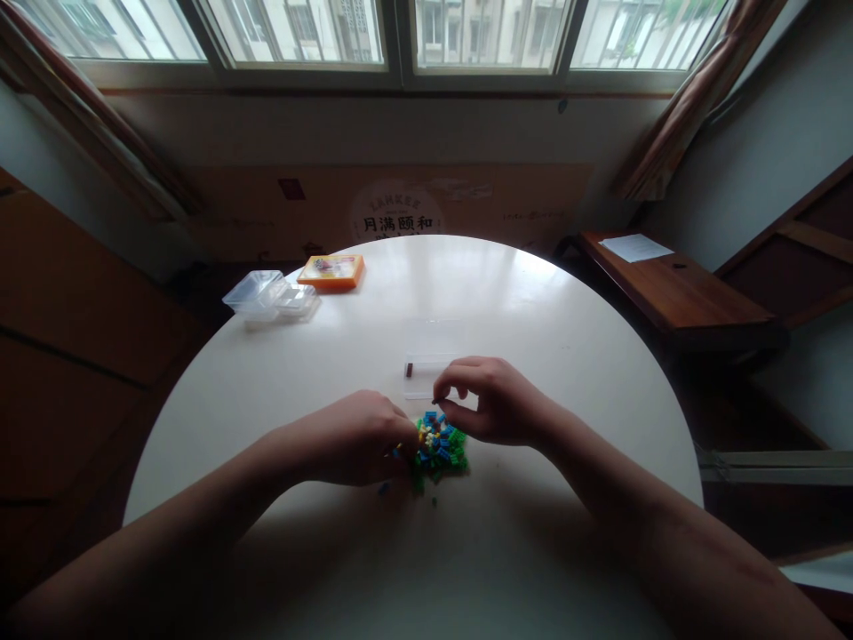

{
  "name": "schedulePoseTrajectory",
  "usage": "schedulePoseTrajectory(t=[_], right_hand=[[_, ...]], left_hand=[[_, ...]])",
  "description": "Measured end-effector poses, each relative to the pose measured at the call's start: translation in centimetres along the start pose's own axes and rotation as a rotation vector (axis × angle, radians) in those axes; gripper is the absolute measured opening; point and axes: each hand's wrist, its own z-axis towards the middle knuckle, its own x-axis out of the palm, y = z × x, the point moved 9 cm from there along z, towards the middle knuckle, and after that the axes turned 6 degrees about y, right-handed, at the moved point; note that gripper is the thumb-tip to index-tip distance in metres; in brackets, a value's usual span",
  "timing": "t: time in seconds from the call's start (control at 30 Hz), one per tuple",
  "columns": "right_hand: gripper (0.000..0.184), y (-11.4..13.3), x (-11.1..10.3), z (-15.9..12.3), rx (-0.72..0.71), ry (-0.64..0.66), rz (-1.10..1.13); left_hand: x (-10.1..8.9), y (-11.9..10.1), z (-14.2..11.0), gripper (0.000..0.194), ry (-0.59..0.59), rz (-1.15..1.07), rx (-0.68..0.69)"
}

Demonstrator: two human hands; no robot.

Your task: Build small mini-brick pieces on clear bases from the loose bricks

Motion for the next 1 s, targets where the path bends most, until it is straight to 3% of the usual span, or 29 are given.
schedulePoseTrajectory(t=[0.17, 0.4, 0.53, 0.73, 0.9, 1.0], right_hand=[[0.014, -0.6, -0.3, 0.0, 0.012, -0.075, 0.025], [0.018, -1.6, -0.1, 0.2, 0.046, -0.118, 0.004], [0.016, -2.2, 0.2, 0.6, 0.068, -0.124, -0.061], [0.019, -2.6, 0.9, 1.2, 0.119, -0.122, -0.158], [0.019, -3.4, 1.6, 1.4, 0.205, -0.057, -0.242], [0.02, -3.5, 1.6, 1.3, 0.233, -0.042, -0.257]], left_hand=[[0.0, -0.1, 0.0, 0.003, -0.006, -0.058, 0.025], [-2.3, 1.4, -1.3, 0.004, -0.057, -0.293, 0.018], [-3.5, 4.1, -2.1, 0.006, -0.156, -0.348, -0.043], [-3.6, 7.5, -2.6, 0.009, -0.308, -0.359, -0.128], [-3.7, 8.2, -2.7, 0.007, -0.453, -0.338, -0.139], [-3.6, 7.9, -2.4, 0.023, -0.492, -0.26, -0.142]])
